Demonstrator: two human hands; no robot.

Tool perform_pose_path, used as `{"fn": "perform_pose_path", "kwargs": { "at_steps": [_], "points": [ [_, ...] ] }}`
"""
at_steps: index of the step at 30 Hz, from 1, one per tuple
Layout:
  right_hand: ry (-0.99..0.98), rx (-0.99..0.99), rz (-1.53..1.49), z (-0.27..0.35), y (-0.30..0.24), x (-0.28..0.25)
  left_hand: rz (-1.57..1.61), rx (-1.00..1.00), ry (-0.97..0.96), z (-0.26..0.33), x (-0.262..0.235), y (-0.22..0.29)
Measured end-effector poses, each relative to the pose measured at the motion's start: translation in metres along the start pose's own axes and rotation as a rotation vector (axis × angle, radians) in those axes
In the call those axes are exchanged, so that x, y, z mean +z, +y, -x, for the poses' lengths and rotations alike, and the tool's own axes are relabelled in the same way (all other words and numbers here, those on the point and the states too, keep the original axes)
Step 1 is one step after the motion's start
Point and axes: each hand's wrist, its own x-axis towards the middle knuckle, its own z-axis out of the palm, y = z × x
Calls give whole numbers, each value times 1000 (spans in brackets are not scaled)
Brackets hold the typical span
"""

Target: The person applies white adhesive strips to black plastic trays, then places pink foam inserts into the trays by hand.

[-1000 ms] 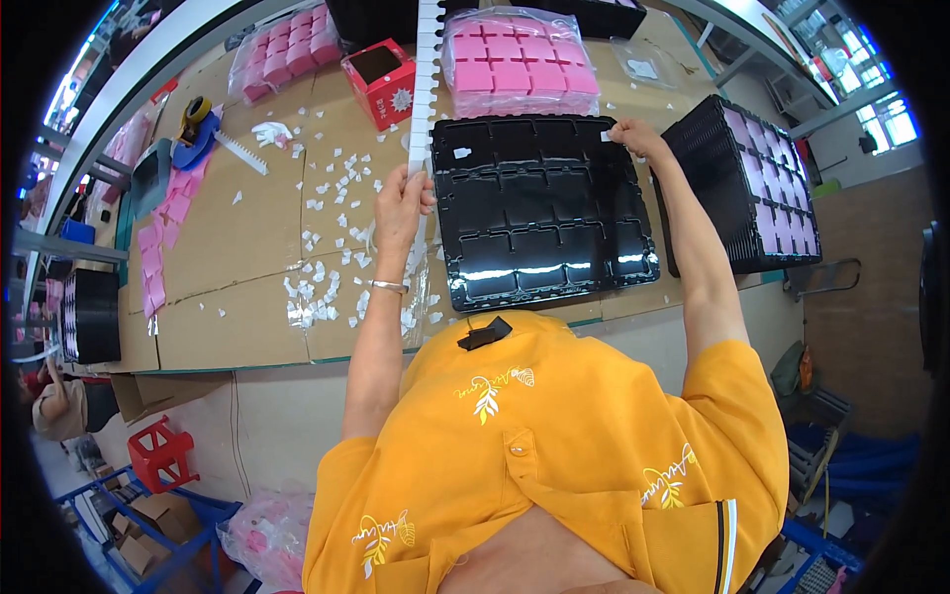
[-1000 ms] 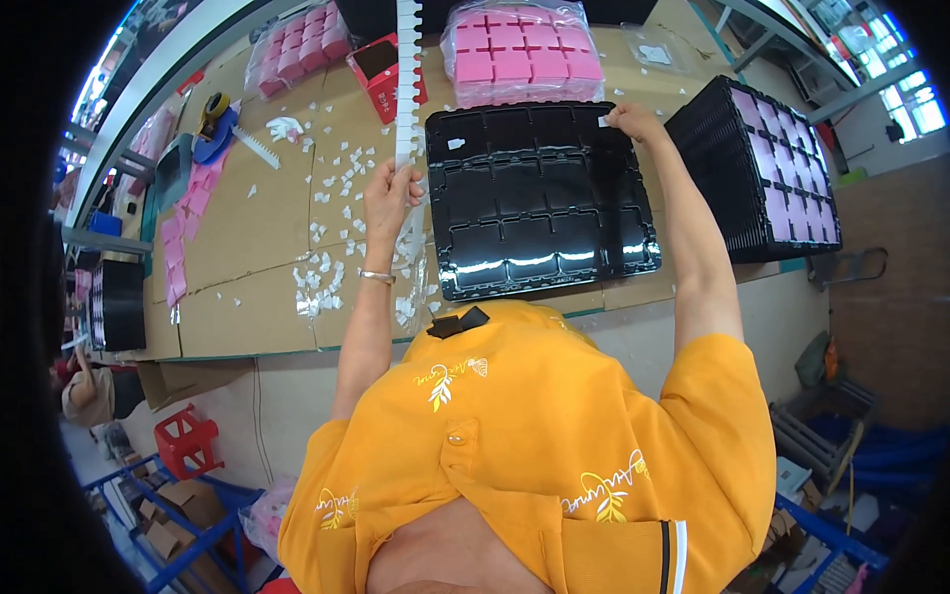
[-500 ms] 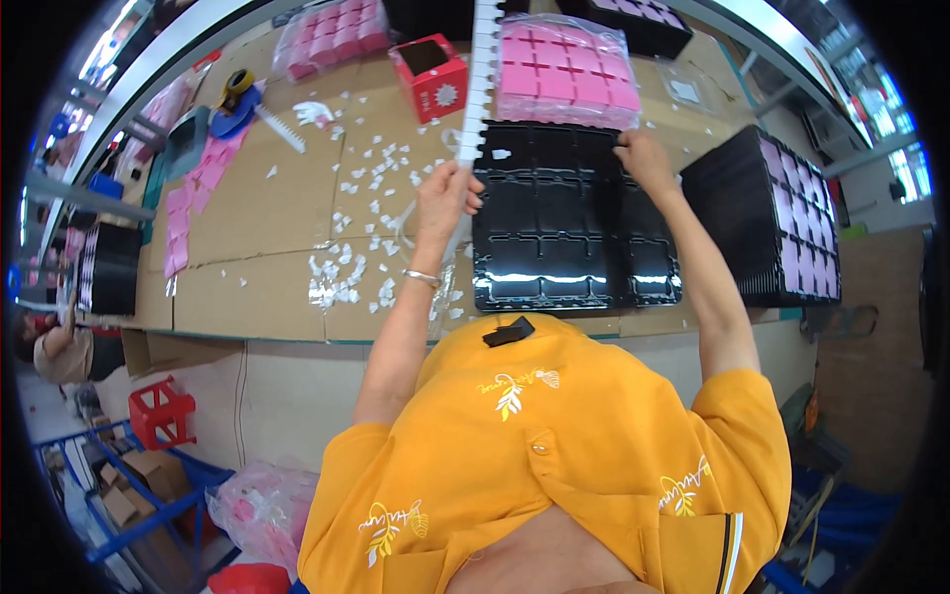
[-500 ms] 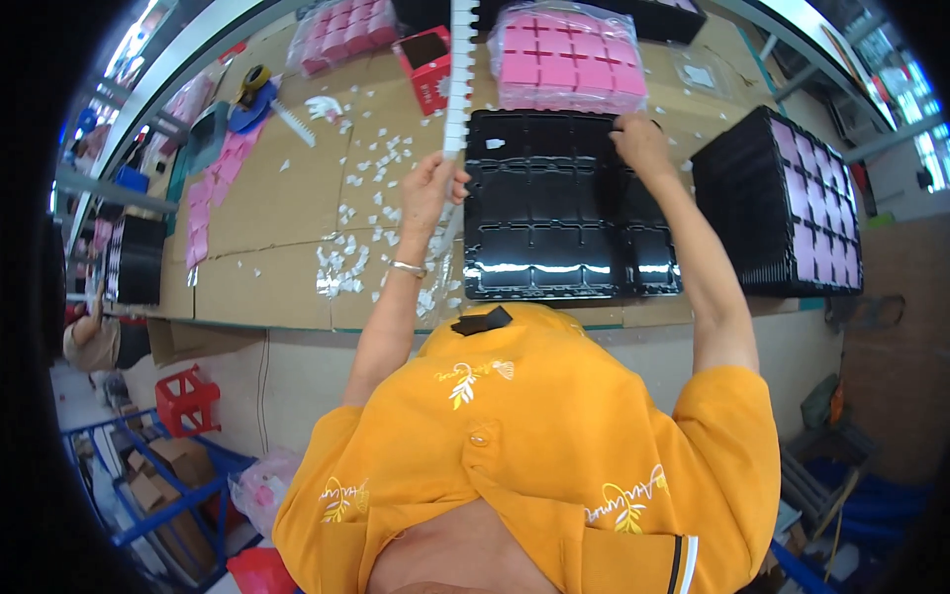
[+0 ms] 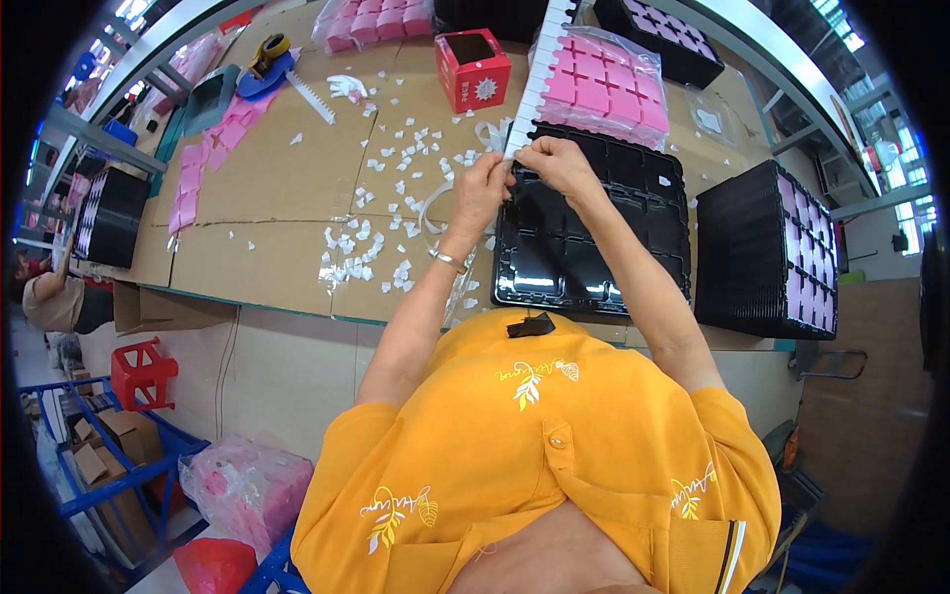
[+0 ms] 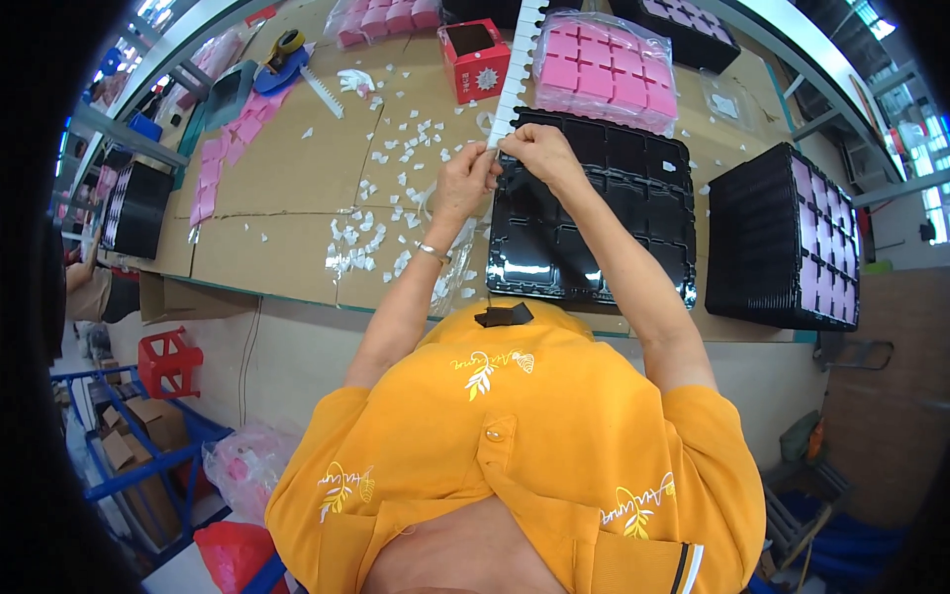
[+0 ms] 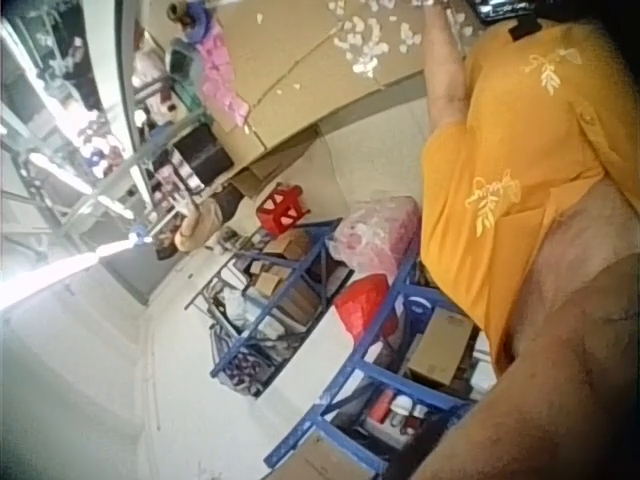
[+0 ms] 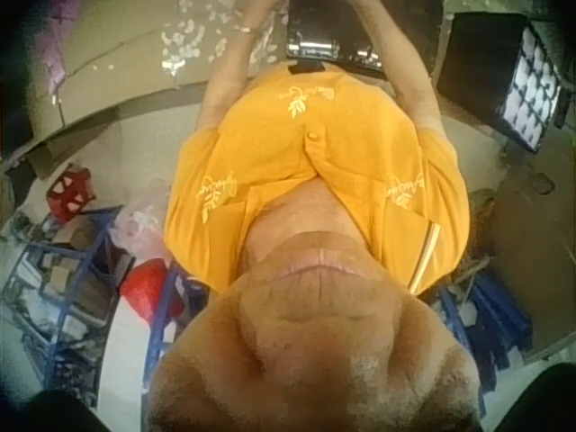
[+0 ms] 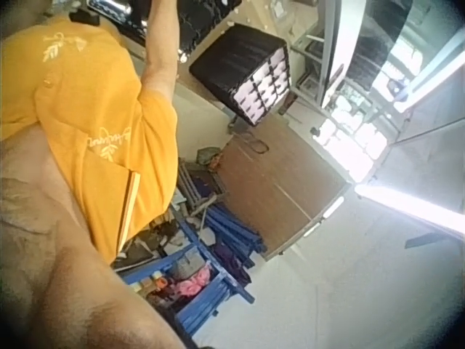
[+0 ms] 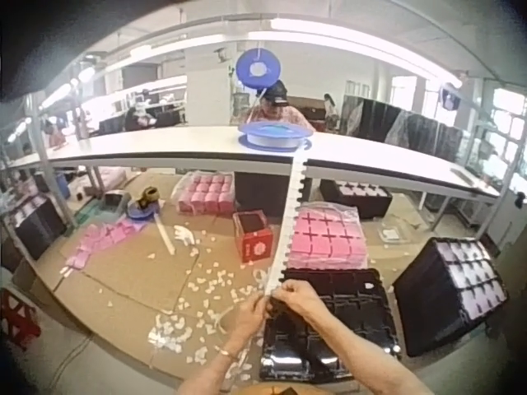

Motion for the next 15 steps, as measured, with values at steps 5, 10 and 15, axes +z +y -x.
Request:
{"fn": "perform_pose_path", "kwargs": {
  "at_steps": [5, 10, 15],
  "points": [
    [2, 173, -179, 15, -10, 0, -601, 635, 197, -6, -4, -3],
    [-100, 196, -209, 65, -15, -11, -436, 486, 131, -11, -9, -8],
    [-181, 168, 216, 112, 43, -8, -57, 119, 71, -17, -8, -3]
  ]
}}
